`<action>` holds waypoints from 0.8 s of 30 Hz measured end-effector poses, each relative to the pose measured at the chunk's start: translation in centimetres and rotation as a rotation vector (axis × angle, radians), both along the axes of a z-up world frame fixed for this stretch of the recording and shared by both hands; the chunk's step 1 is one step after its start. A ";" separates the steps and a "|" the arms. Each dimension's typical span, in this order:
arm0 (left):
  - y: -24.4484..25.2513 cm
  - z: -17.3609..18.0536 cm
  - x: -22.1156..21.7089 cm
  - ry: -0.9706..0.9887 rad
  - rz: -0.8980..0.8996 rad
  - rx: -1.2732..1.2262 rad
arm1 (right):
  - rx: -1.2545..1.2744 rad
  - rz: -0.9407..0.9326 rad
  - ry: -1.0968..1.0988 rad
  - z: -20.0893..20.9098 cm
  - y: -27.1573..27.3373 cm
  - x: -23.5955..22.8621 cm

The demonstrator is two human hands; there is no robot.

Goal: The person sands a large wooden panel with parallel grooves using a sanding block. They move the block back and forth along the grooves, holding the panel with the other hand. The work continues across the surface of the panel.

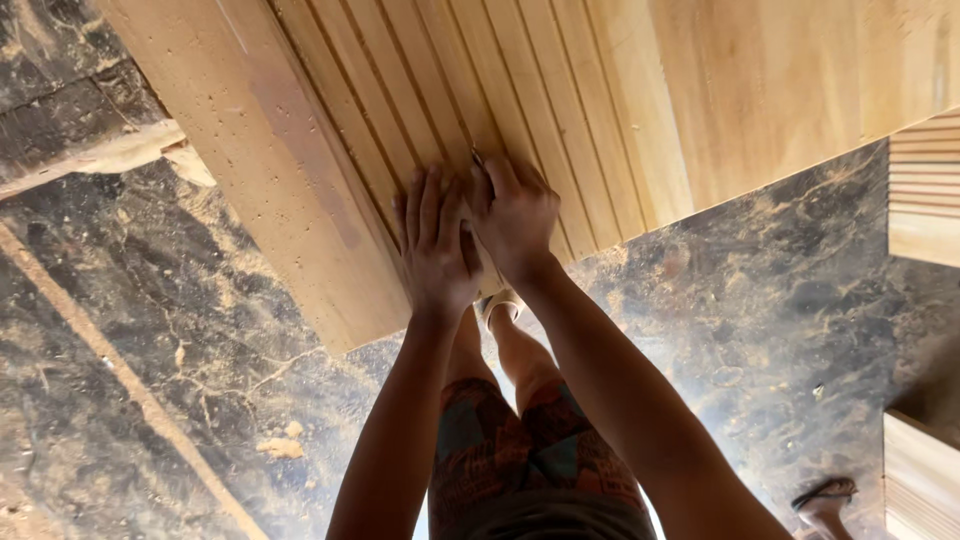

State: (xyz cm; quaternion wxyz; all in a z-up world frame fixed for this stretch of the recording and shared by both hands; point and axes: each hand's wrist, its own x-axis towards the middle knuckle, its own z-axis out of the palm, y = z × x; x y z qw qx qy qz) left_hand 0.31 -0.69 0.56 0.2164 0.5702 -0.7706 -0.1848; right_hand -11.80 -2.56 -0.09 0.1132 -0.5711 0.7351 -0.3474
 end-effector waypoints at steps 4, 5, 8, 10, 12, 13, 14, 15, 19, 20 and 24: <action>-1.1 -0.1 -0.5 0.003 -0.040 -0.034 | -0.040 0.085 -0.007 0.1 6.7 -2.2; -0.7 -0.2 -0.2 0.000 -0.034 -0.021 | -0.005 0.124 -0.012 0.5 9.5 -2.6; -0.3 -0.3 0.4 -0.002 -0.026 -0.005 | 0.063 0.135 -0.078 1.8 14.9 -3.3; -1.3 -0.7 0.2 0.004 -0.039 -0.014 | 0.083 0.051 -0.117 2.1 14.9 -3.7; -1.1 -0.6 0.0 -0.013 -0.039 -0.004 | 0.095 -0.092 -0.186 2.6 14.2 -4.0; -0.9 -0.5 0.1 -0.025 -0.038 0.012 | 0.100 -0.157 -0.226 2.7 13.6 -3.9; -0.6 -0.3 0.2 -0.037 -0.036 0.029 | 0.098 -0.148 -0.219 2.8 13.0 -3.7; -0.8 -0.3 0.2 -0.046 -0.039 0.035 | 0.085 -0.143 -0.209 2.6 12.2 -3.7; -1.4 -0.1 -0.1 -0.025 -0.056 0.007 | 0.020 -0.052 -0.090 1.8 9.9 -4.0; -1.6 -0.1 -0.1 -0.008 -0.068 -0.002 | 0.021 -0.059 -0.090 1.7 9.8 -4.1; -2.2 0.1 0.8 0.079 -0.079 0.058 | 0.030 -0.052 -0.115 1.8 9.9 -4.0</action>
